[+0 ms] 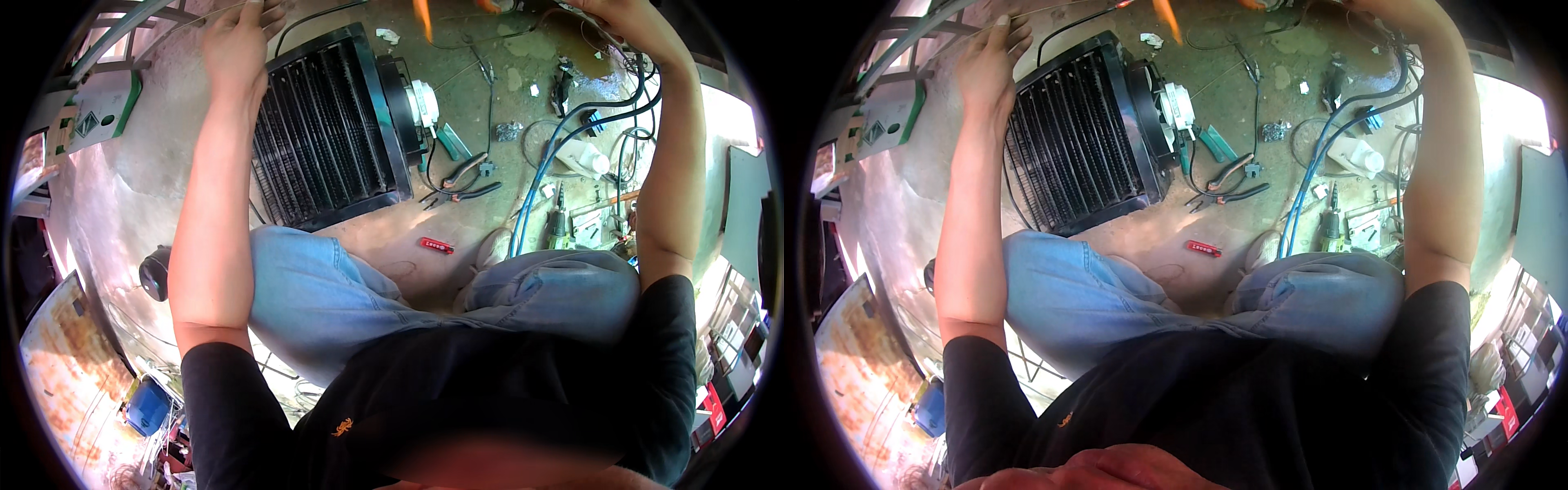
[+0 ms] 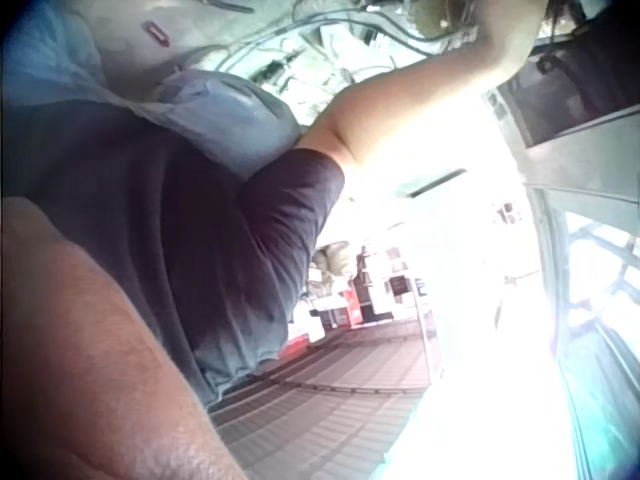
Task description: The person sits on the floor and uses a soldering torch to heat a metal tube connected to a radiator unit. They apply solder to the joint, creating a flame and melting the metal to form a connection.
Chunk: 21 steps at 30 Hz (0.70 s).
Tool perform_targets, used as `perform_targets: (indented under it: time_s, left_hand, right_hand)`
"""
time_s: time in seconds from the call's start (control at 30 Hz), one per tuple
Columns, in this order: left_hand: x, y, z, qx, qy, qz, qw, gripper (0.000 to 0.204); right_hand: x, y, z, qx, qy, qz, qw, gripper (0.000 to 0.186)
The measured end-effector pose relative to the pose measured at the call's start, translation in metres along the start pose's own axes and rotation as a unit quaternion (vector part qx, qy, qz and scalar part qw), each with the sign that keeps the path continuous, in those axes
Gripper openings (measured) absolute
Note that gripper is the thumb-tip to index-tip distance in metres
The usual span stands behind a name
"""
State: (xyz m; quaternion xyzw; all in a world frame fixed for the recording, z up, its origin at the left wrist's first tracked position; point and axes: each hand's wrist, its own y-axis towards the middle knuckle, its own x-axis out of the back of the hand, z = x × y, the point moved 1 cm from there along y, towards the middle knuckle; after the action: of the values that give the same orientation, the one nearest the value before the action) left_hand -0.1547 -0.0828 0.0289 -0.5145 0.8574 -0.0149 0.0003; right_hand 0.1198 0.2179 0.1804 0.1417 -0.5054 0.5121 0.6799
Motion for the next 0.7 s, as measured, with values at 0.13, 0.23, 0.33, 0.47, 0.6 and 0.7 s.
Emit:
perform_targets:
  time_s: [0.13, 0.23, 0.33, 0.47, 0.6, 0.7]
  left_hand:
    - [0.005, 0.009, 0.009, 0.013, 0.012, 0.007, 1.0, 0.032]
    - [-0.005, 0.005, 0.008, 0.028, -0.004, -0.002, 1.0, 0.028]
    - [-0.015, 0.002, 0.003, 0.028, -0.019, -0.008, 0.999, 0.027]
    - [-0.015, 0.004, 0.006, 0.039, -0.012, -0.018, 0.999, 0.026]
    - [-0.015, 0.003, 0.008, 0.04, -0.001, -0.027, 0.999, 0.025]
    - [-0.019, 0.001, 0.005, 0.042, 0.028, -0.032, 0.998, 0.026]
  right_hand:
    - [0.008, 0.022, 0.007, 0.045, -0.077, -0.035, 0.995, 0.048]
    - [0.02, 0.047, 0.016, 0.015, -0.09, 0.062, 0.994, 0.056]
    - [0.017, 0.069, 0.031, 0.092, -0.174, 0.027, 0.98, 0.066]
    - [0.01, 0.094, 0.047, -0.05, -0.02, 0.071, 0.996, 0.069]
    - [0.002, 0.095, 0.067, -0.048, -0.032, 0.086, 0.995, 0.063]
    - [-0.001, 0.1, 0.067, -0.046, -0.041, 0.085, 0.995, 0.063]
